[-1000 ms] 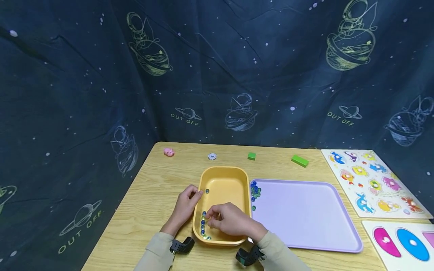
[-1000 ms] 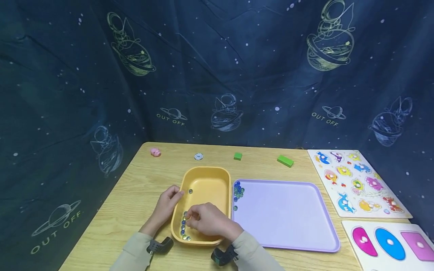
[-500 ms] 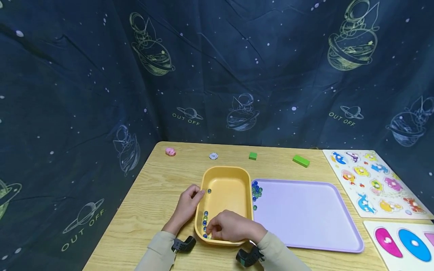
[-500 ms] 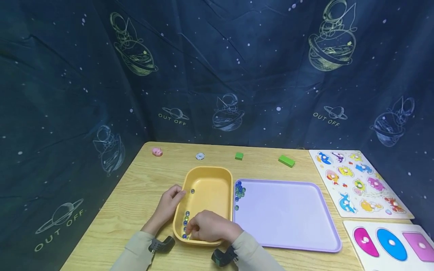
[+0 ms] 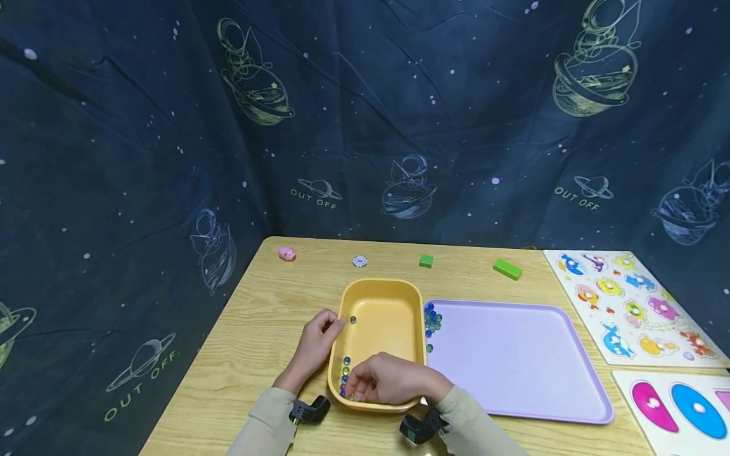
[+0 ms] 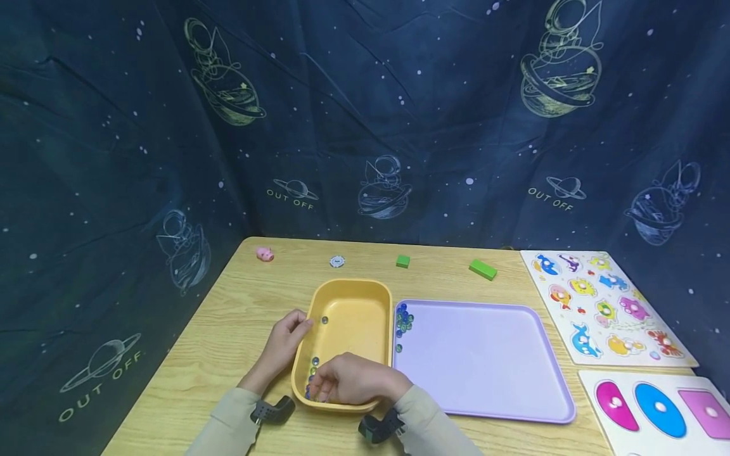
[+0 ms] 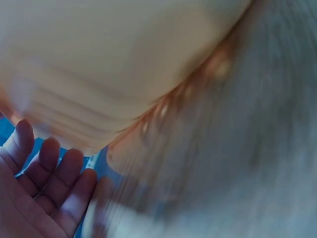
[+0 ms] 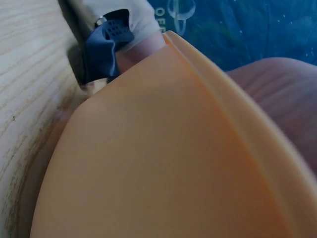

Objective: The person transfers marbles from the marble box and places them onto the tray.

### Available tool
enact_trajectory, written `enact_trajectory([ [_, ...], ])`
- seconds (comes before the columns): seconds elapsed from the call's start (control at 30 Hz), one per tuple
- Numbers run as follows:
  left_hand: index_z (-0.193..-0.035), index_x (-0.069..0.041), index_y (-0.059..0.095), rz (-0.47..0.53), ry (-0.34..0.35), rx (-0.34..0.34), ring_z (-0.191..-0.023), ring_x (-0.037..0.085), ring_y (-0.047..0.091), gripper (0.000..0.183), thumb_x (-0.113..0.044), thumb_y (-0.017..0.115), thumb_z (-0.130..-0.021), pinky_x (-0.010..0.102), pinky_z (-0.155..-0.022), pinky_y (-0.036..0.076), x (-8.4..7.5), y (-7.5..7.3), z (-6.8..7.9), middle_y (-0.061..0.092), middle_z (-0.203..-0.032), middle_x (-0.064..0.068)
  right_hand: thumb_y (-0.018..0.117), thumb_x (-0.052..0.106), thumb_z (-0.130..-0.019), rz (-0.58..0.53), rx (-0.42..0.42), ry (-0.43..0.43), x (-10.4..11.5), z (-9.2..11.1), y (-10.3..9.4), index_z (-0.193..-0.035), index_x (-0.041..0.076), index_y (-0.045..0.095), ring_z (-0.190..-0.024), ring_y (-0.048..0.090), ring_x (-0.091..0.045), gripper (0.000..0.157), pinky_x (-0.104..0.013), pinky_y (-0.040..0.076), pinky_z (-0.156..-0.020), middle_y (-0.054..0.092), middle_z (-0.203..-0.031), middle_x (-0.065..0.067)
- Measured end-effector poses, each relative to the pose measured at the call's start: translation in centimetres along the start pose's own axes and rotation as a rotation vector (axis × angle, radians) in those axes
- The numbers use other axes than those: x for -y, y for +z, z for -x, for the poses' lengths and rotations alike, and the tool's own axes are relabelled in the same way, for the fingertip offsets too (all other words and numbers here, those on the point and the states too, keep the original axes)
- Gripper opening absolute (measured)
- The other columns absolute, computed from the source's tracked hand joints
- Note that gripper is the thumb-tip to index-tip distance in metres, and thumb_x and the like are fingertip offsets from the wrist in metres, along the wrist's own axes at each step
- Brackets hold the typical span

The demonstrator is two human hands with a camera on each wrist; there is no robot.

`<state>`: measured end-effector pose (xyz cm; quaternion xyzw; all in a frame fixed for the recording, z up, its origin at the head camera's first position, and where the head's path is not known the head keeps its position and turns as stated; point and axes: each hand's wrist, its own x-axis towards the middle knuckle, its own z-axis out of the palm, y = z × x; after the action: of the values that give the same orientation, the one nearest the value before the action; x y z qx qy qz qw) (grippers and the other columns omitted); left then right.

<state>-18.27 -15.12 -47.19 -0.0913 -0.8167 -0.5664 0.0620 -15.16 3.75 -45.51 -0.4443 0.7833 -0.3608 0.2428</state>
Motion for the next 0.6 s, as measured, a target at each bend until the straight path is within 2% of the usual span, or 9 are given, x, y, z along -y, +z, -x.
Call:
enact_trajectory([
  [0.1, -0.075, -0.006, 0.051, 0.004, 0.000, -0.002, -0.073, 0.013, 0.048, 0.018, -0.014, 0.054, -0.091, 0.022, -0.063, 0.039, 0.1, 0.0, -0.1, 0.052, -0.080, 0.003, 0.058, -0.004, -0.082, 0.014, -0.003, -0.008, 0.0, 0.0, 0.0, -0.092, 0.013, 0.065, -0.069, 0.057, 0.005, 0.021, -0.013, 0.047, -0.064, 0.061, -0.075, 0.013],
  [0.23, -0.075, -0.006, 0.051, 0.012, 0.000, 0.003, -0.075, 0.013, 0.049, 0.019, -0.014, 0.054, -0.091, 0.022, -0.064, 0.040, 0.2, 0.0, -0.1, 0.054, -0.082, 0.003, 0.058, 0.012, -0.088, 0.078, -0.038, -0.019, -0.1, 0.0, -0.2, -0.090, 0.017, 0.066, -0.067, 0.053, 0.007, 0.009, -0.012, 0.044, -0.062, 0.061, -0.076, 0.014],
  [0.47, -0.075, -0.006, 0.050, 0.029, 0.004, 0.027, -0.078, 0.016, 0.049, 0.019, -0.014, 0.053, -0.091, 0.022, -0.066, 0.040, 0.0, -0.1, 0.0, 0.053, -0.085, 0.005, 0.047, 0.021, -0.095, 0.089, -0.196, 0.040, -0.2, 0.3, -1.5, -0.091, 0.016, 0.065, -0.080, 0.051, 0.001, 0.018, -0.018, 0.041, -0.074, 0.061, -0.088, 0.010],
  [0.6, -0.075, -0.006, 0.050, 0.025, 0.006, 0.033, -0.079, 0.017, 0.049, 0.017, -0.012, 0.053, -0.091, 0.022, -0.066, 0.041, -0.1, -0.1, 0.0, 0.053, -0.086, 0.005, 0.050, 0.027, -0.093, 0.033, -0.282, 0.091, -0.1, 1.2, -3.2, -0.091, 0.016, 0.063, -0.076, 0.052, -0.004, 0.017, -0.020, 0.043, -0.069, 0.062, -0.085, 0.003],
])
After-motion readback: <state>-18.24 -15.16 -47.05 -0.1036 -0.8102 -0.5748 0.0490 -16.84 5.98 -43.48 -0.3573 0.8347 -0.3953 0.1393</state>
